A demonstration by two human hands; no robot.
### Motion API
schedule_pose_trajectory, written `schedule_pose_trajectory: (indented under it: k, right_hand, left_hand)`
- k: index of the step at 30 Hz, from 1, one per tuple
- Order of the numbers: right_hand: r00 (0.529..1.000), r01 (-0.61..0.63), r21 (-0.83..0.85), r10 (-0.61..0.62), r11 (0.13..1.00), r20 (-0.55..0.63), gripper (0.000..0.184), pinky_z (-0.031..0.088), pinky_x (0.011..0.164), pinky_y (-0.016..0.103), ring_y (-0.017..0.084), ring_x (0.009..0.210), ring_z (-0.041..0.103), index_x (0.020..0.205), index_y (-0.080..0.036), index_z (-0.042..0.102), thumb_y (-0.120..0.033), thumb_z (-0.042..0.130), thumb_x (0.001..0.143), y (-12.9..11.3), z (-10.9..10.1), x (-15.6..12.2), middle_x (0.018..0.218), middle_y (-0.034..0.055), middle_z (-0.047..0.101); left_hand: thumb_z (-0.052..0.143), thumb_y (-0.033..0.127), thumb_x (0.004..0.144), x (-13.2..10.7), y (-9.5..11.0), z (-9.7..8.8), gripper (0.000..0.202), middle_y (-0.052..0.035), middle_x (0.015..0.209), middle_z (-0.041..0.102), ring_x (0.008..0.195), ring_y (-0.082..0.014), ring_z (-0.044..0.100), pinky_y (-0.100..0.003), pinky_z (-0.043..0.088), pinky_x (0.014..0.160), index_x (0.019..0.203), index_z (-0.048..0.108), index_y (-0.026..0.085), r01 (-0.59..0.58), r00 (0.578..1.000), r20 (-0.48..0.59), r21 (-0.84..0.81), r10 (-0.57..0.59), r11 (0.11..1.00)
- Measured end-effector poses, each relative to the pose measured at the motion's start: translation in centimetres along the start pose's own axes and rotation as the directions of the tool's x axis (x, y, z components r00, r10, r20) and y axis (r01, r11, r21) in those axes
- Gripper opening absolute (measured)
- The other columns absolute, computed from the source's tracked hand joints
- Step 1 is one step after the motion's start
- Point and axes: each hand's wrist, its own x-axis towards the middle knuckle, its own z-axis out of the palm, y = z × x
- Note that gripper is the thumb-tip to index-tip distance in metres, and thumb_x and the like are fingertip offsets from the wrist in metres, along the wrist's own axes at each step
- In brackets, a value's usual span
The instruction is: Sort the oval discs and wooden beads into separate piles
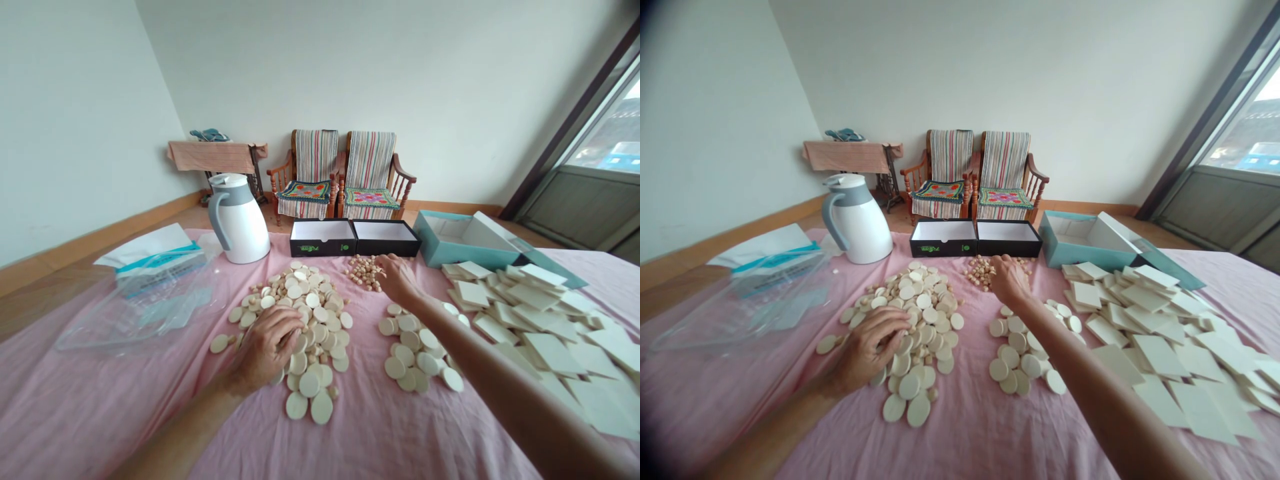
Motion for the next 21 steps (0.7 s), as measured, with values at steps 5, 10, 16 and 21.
schedule_pose_trajectory:
  k: [5, 10, 16, 21]
  right_hand:
    - [0.953, 0.177, 0.192, -0.217, 0.965, 0.211, 0.021, 0.036, 0.066, 0.024, 0.015, 0.077, 0.056, 0.096, -0.016, 0.062, -0.014, 0.051, 0.078, -3.5, 2.5, -2.2, 0.086, 0.0057, 0.065]
    - [0.953, 0.151, 0.101, -0.172, 0.983, 0.249, 0.016, 0.033, 0.063, 0.024, 0.015, 0.073, 0.057, 0.088, -0.015, 0.062, -0.014, 0.048, 0.079, -4.5, 4.1, -2.5, 0.081, 0.0064, 0.066]
    - [0.989, 0.011, -0.007, -0.009, 1.0, 0.145, 0.02, 0.031, 0.059, 0.025, 0.017, 0.072, 0.057, 0.087, -0.014, 0.062, -0.011, 0.044, 0.078, -1.2, 1.8, -0.4, 0.08, 0.0088, 0.065]
    - [0.987, -0.048, -0.124, 0.066, 0.991, 0.149, 0.021, 0.035, 0.062, 0.025, 0.018, 0.077, 0.06, 0.086, -0.015, 0.065, -0.013, 0.045, 0.08, 1.4, -1.1, 0.4, 0.083, 0.01, 0.067]
  left_hand:
    - [0.05, 0.012, 0.086, 0.0, 0.0, 0.0, 0.019, -0.0071, 0.097, 0.066, 0.099, -0.0184, 0.059, -0.036, 0.049, 0.09, 0.093, 0.066, 0.019, -0.006, 1.0, 0.004, 0.005, 0.006, 1.0]
    - [0.051, 0.011, 0.085, -0.1, -0.1, 0.0, 0.019, -0.0064, 0.098, 0.066, 0.1, -0.0184, 0.059, -0.036, 0.049, 0.09, 0.094, 0.065, 0.019, 0.004, 1.0, 0.015, -0.002, -0.004, 1.0]
    - [0.051, 0.011, 0.086, -0.1, -0.1, 0.0, 0.019, -0.0068, 0.098, 0.066, 0.1, -0.0186, 0.059, -0.036, 0.049, 0.09, 0.094, 0.065, 0.019, -0.001, 1.0, 0.007, -0.006, 0.001, 1.0]
    - [0.051, 0.012, 0.086, -0.1, 0.0, 0.0, 0.018, -0.0064, 0.097, 0.066, 0.099, -0.0184, 0.059, -0.036, 0.049, 0.09, 0.093, 0.065, 0.019, 0.014, 1.0, 0.013, -0.012, -0.013, 1.0]
